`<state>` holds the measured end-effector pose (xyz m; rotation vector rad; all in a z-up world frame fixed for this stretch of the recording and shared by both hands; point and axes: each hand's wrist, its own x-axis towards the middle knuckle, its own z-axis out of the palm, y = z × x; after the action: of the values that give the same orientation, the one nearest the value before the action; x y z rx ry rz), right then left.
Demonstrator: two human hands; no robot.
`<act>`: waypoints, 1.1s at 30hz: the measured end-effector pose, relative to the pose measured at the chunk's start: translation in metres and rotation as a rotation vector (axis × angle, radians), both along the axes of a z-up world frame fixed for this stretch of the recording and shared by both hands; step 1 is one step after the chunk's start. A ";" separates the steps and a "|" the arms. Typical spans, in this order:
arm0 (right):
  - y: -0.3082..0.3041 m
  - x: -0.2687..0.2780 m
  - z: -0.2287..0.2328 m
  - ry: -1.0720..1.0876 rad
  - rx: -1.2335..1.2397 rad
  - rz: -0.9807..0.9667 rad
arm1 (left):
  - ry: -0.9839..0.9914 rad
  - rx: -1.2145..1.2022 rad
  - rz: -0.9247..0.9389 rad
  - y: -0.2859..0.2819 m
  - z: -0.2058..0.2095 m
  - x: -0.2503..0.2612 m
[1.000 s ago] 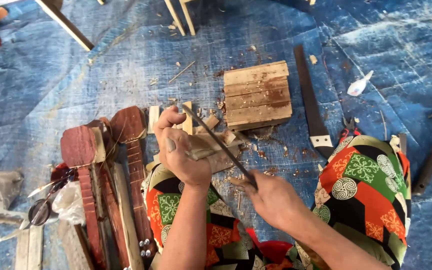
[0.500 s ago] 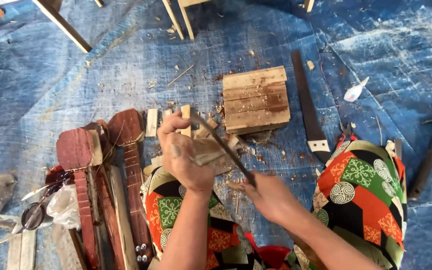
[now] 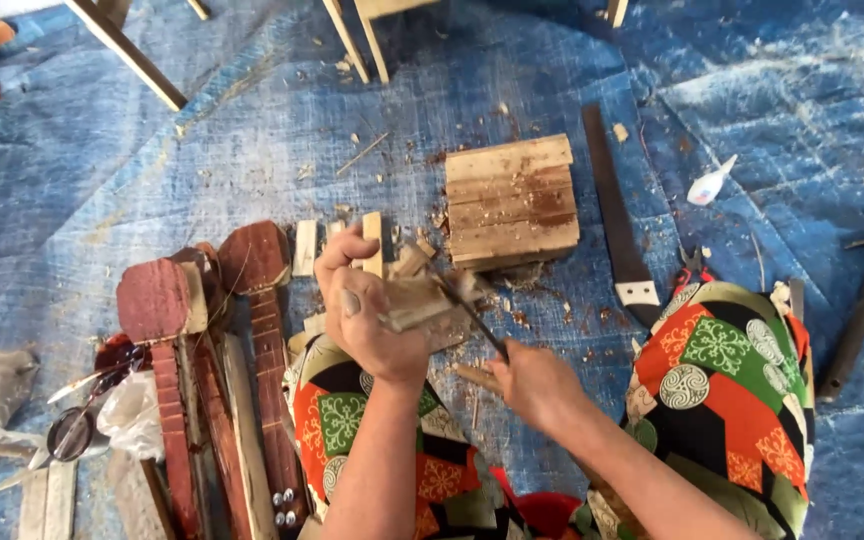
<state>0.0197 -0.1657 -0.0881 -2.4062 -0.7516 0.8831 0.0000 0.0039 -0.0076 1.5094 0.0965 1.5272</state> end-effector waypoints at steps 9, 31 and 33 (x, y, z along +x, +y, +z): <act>-0.011 -0.010 0.060 0.051 0.255 -0.137 | 0.074 -0.068 -0.121 0.000 0.013 -0.015; 0.012 0.007 0.045 0.326 -0.170 -0.071 | 0.099 -0.082 -0.079 0.000 0.013 -0.015; 0.012 0.000 0.083 0.414 -0.091 -0.150 | 0.124 -0.098 -0.123 -0.001 0.012 -0.018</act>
<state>0.0197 -0.1538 -0.0046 -2.2094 -0.3759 1.3175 -0.0178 0.0031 0.0043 1.5030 0.1461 1.3137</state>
